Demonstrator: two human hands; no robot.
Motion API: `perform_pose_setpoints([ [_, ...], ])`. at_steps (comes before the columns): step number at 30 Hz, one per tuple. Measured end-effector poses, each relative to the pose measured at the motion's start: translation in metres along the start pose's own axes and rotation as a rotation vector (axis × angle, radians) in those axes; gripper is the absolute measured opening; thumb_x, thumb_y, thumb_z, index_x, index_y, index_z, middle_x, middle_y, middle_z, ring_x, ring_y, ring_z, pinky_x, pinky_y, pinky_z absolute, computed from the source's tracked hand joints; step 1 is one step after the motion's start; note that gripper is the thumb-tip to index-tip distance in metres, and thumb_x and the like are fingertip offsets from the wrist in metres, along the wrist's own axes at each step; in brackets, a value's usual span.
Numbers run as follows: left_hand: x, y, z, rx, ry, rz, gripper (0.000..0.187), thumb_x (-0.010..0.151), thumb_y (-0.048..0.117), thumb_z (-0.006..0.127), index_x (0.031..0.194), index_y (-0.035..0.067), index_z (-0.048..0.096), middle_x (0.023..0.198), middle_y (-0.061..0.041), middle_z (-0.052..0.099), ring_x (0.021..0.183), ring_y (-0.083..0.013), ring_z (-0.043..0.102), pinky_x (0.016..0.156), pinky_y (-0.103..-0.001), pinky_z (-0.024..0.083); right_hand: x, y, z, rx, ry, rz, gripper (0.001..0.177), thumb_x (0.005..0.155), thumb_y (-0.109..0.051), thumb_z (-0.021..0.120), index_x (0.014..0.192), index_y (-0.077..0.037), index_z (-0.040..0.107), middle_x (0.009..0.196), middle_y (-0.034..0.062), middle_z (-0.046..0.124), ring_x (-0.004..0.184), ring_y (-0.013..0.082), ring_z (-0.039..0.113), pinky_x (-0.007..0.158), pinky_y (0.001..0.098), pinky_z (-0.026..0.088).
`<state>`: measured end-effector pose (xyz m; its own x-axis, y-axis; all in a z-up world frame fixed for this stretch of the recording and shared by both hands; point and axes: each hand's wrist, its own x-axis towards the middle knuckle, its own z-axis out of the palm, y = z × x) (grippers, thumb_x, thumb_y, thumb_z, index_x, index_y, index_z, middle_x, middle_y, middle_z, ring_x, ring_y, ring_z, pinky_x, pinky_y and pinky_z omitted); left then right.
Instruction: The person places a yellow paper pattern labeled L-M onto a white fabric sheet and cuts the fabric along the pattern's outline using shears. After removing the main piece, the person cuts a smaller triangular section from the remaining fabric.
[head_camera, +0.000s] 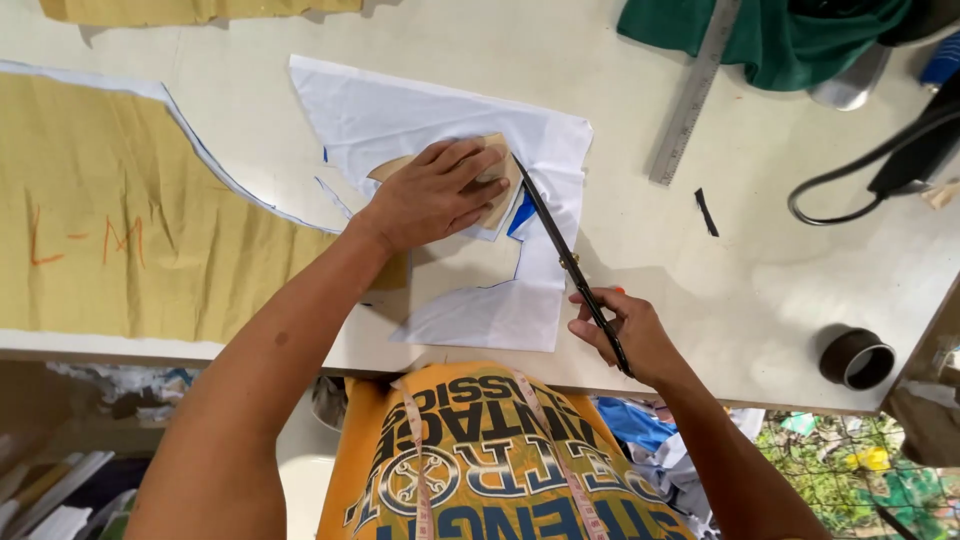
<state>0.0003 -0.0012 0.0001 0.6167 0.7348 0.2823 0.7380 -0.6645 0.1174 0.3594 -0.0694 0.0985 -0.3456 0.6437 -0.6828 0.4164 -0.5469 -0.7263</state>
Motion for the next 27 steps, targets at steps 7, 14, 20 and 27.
perform_pose_setpoints([
  [7,0.000,0.000,-0.004,-0.024,-0.037,-0.027,0.034,0.113,0.046,0.050,0.141,0.031,0.063,0.155,-0.003,0.046,0.145,-0.0262,0.041,0.118,-0.041,0.037,0.009,0.001,0.011,-0.055,0.041,0.095,0.047,0.087,-0.024,0.088,0.123,0.003,0.074,0.093,0.0141,0.070,0.036,0.0160,0.058,0.036,0.0268,0.048],
  [14,0.001,-0.001,-0.002,-0.028,-0.093,-0.036,0.035,0.114,0.048,0.046,0.142,0.035,0.062,0.155,-0.001,0.044,0.147,-0.0239,0.038,0.121,-0.040,0.033,0.008,-0.003,0.013,-0.029,0.068,0.104,0.037,0.087,-0.015,0.086,0.115,0.007,0.074,0.082,0.0137,0.066,0.033,0.0163,0.058,0.035,0.0266,0.047],
  [20,0.003,0.001,-0.006,-0.026,-0.089,-0.047,0.034,0.114,0.047,0.049,0.143,0.035,0.062,0.154,-0.001,0.045,0.146,-0.0240,0.038,0.120,-0.040,0.034,0.022,-0.007,0.019,-0.096,0.053,0.040,0.043,0.086,-0.021,0.088,0.120,0.002,0.074,0.087,0.0116,0.066,0.038,0.0151,0.060,0.038,0.0264,0.049],
  [27,0.002,0.000,-0.004,0.000,-0.094,-0.053,0.035,0.114,0.048,0.048,0.146,0.036,0.059,0.154,0.000,0.045,0.145,-0.0232,0.039,0.120,-0.039,0.034,0.024,-0.029,0.034,-0.379,0.153,-0.041,0.037,0.092,-0.028,0.085,0.116,-0.001,0.073,0.084,0.0112,0.065,0.039,0.0161,0.062,0.040,0.0285,0.047],
])
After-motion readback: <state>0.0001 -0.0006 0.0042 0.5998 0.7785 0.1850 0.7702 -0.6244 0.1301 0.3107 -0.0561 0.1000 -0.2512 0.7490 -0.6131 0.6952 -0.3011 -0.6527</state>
